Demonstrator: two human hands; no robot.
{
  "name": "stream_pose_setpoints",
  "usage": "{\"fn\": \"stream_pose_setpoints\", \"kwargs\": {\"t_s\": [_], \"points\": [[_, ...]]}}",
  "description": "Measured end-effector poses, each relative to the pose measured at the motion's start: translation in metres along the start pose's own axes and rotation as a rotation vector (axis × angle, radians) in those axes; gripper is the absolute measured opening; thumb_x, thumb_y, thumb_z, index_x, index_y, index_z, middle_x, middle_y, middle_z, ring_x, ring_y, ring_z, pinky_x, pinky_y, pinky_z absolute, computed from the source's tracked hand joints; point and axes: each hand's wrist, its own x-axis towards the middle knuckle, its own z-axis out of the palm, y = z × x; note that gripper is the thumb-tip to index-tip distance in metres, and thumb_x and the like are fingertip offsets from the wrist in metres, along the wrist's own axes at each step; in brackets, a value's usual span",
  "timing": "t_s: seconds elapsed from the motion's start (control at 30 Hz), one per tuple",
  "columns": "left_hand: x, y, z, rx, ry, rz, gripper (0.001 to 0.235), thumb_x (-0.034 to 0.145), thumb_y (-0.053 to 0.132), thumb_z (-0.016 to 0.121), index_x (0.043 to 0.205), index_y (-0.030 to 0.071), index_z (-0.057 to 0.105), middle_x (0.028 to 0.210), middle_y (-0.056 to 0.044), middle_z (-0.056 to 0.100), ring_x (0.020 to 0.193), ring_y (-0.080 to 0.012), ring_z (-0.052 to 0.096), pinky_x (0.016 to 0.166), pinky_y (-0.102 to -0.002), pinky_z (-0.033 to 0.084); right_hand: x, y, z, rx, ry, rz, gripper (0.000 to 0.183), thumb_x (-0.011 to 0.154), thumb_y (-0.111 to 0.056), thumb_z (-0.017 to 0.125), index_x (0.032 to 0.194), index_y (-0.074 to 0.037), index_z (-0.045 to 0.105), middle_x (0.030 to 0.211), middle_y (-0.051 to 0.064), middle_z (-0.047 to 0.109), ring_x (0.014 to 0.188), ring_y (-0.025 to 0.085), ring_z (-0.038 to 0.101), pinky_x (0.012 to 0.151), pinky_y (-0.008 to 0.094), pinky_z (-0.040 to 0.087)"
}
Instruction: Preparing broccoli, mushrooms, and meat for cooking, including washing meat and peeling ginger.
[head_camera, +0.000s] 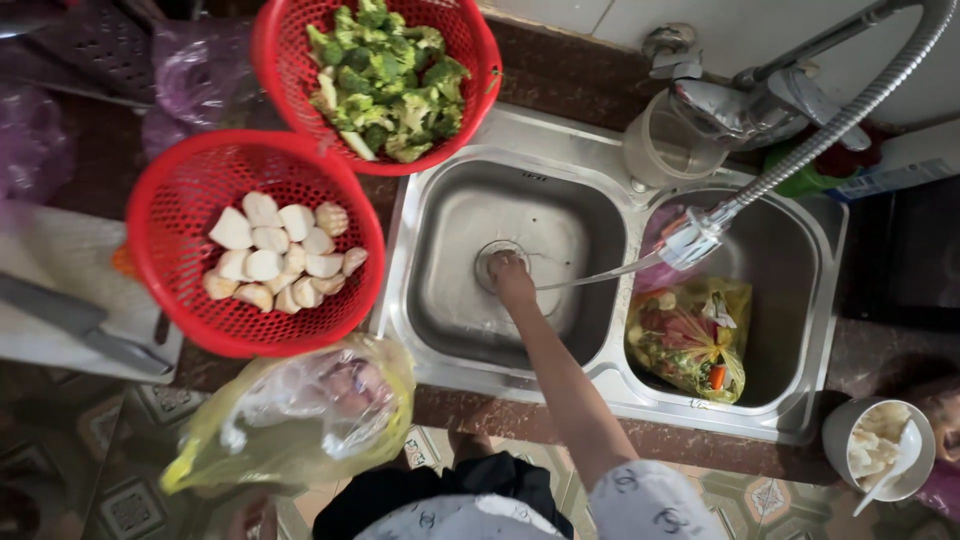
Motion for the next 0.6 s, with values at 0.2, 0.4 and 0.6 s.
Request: {"fn": "stream_pose_setpoints", "kwargs": {"t_s": [0.2, 0.4, 0.6], "points": [[0.011, 0.262, -0.069, -0.309, 0.241, 0.278, 0.026, 0.107, 0.004, 0.066, 0.128, 0.001, 0.051, 0.107, -0.009, 0.062, 0.089, -0.0138, 0.057, 0.080, -0.027, 0.048, -0.070, 0.009, -0.004, 0.181, 0.056, -0.134, 0.025, 0.090, -0.010, 0.074, 0.113, -0.012, 0.064, 0.113, 0.015, 0.064, 0.111, 0.036, 0.062, 0.098, 0.043, 0.054], [-0.040, 0.437, -0.103, -0.150, 0.047, 0.775, 0.023, 0.094, 0.000, 0.067, 0.116, 0.004, 0.063, 0.102, -0.012, 0.067, 0.088, -0.0245, 0.066, 0.079, -0.035, 0.053, -0.101, -0.015, -0.060, 0.037, -0.075, -0.278, 0.104, 0.061, -0.015, 0.094, 0.152, -0.001, 0.045, 0.144, 0.049, 0.031, 0.127, 0.067, 0.041, 0.098, 0.063, 0.042], [-0.008, 0.445, -0.047, 0.726, -0.326, 0.915, 0.050, 0.079, 0.006, 0.063, 0.129, 0.001, 0.058, 0.152, -0.012, 0.047, 0.122, -0.0292, 0.056, 0.098, -0.050, 0.048, -0.163, -0.217, -0.180, 0.640, 0.125, 0.115, 0.040, 0.098, -0.012, 0.065, 0.137, -0.008, 0.055, 0.134, 0.017, 0.064, 0.113, 0.029, 0.067, 0.082, 0.036, 0.056]]}}
